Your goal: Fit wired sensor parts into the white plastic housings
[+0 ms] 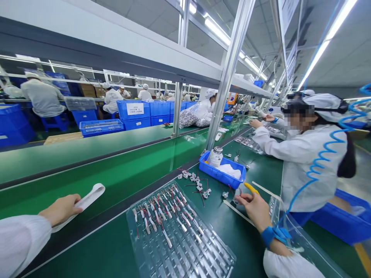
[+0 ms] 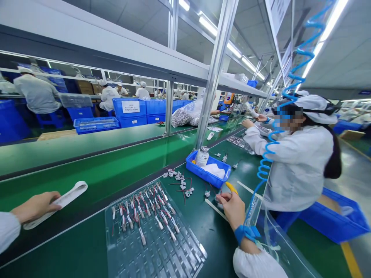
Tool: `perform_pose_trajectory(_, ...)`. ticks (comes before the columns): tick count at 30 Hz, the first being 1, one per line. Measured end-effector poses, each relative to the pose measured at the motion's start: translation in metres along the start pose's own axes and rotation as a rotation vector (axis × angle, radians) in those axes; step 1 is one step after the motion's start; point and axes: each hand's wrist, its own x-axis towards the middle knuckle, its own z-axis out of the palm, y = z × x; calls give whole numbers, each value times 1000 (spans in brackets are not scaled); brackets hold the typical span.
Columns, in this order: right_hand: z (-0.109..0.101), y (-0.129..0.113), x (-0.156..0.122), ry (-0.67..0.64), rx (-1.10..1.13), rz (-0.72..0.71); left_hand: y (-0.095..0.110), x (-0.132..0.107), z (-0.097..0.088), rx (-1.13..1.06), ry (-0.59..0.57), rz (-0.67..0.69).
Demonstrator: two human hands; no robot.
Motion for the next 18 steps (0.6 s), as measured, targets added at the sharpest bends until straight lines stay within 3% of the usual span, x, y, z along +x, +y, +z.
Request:
perform_pose_trajectory(3,2,-6,-2,-41,15,-20,-2,-1,1,27,-18,-20)
perform_pose_trajectory(7,-25,-28,1,55,-100,-59,8,-10,-9,-21,-90,-18)
perform_pose_trajectory(9,-31,-53,0,98,-154,-99,16,-31,-19,-70,-137,-12)
perform_pose_trajectory(11,-20,-89,-11,44,-136,-206,23,-64,-33,-136,-186,5)
perform_pose_trajectory(14,32,-152,-56,-302,-21,-589,29,-126,-49,-256,-249,41)
perform_pose_trajectory(18,113,-216,-166,-918,59,-1176,22,-198,-56,-326,-209,-68)
